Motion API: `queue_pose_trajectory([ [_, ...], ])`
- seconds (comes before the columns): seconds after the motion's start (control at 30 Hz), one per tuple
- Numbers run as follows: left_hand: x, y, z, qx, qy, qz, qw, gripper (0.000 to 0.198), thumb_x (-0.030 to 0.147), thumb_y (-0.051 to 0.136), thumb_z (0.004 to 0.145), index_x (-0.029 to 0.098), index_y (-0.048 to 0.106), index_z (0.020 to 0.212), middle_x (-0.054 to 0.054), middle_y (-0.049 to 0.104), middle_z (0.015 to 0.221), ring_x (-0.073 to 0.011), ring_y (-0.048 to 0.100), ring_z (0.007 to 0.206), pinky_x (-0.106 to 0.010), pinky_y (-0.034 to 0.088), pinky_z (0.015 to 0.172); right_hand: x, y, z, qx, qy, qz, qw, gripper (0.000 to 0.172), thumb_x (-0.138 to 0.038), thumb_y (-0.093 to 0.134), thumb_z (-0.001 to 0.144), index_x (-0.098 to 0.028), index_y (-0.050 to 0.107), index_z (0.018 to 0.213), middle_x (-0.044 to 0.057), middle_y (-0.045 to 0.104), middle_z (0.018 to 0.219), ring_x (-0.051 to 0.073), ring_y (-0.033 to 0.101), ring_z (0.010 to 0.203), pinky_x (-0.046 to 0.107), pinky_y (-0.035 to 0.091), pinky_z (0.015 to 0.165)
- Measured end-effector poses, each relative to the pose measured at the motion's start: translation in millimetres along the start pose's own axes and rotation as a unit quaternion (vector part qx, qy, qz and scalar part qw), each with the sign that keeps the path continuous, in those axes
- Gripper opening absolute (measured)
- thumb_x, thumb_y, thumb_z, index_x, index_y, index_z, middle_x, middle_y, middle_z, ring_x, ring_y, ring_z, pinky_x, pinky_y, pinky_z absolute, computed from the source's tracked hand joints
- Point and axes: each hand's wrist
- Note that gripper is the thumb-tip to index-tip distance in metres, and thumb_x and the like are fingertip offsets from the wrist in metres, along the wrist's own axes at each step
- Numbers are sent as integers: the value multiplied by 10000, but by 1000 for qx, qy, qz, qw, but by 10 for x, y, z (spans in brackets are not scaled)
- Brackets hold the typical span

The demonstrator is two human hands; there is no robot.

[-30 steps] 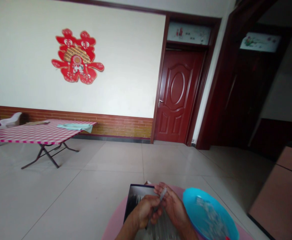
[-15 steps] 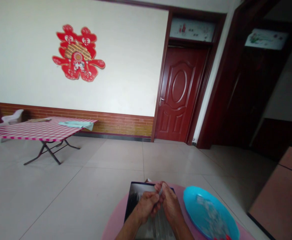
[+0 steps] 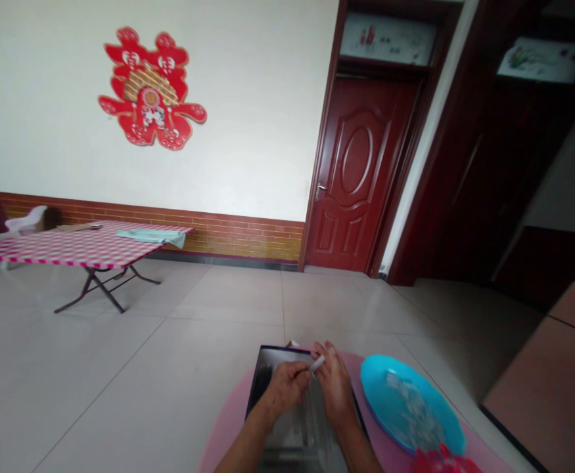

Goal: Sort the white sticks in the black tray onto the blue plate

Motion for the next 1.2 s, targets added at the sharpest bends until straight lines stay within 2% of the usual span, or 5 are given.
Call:
queue_pose_trajectory([
  [0.33,118,-46,-327,-75,-16,190,979,225,134,485,661,189,699,616,-17,604,569,-201,574,663,-298,438,727,-75,-98,86,56,5,0,998,491,-525,631,671,-210,609,1046,41,708,964,185,647,848,259,486,625],
  [0.6,-36,67,-669,-99,-59,398,910,306,110,451,745,104,716,899,-179,681,971,-292,619,935,-382,456,848,-43,-166,127,33,-77,-198,977,312,-416,636,666,-202,705,882,53,725,902,234,641,864,346,485,775],
  [0.73,-93,62,-678,-129,-46,429,893,293,125,453,768,99,710,906,-195,685,953,-298,632,917,-386,473,826,36,-153,99,-59,-161,-366,915,219,-276,549,702,-216,722,823,68,723,906,245,634,897,371,456,860],
  [1.0,-73,9,-629,-151,-11,449,880,325,96,407,788,93,720,876,-221,704,887,-327,657,845,-416,473,764,193,-36,-216,-273,-174,-631,705,294,-178,591,665,-240,699,932,61,647,1147,256,513,1122,367,329,950],
  [1.2,-127,-191,-459,-89,-55,464,880,287,93,441,783,89,721,843,-218,698,935,-322,629,923,-418,430,836,158,-21,-249,-298,-137,-674,662,386,-137,595,638,-236,670,1004,76,509,1357,298,407,1249,429,289,986],
])
Point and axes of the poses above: each hand's wrist, its own z-axis towards the middle knuckle, its own y-axis out of the palm, x = y × z
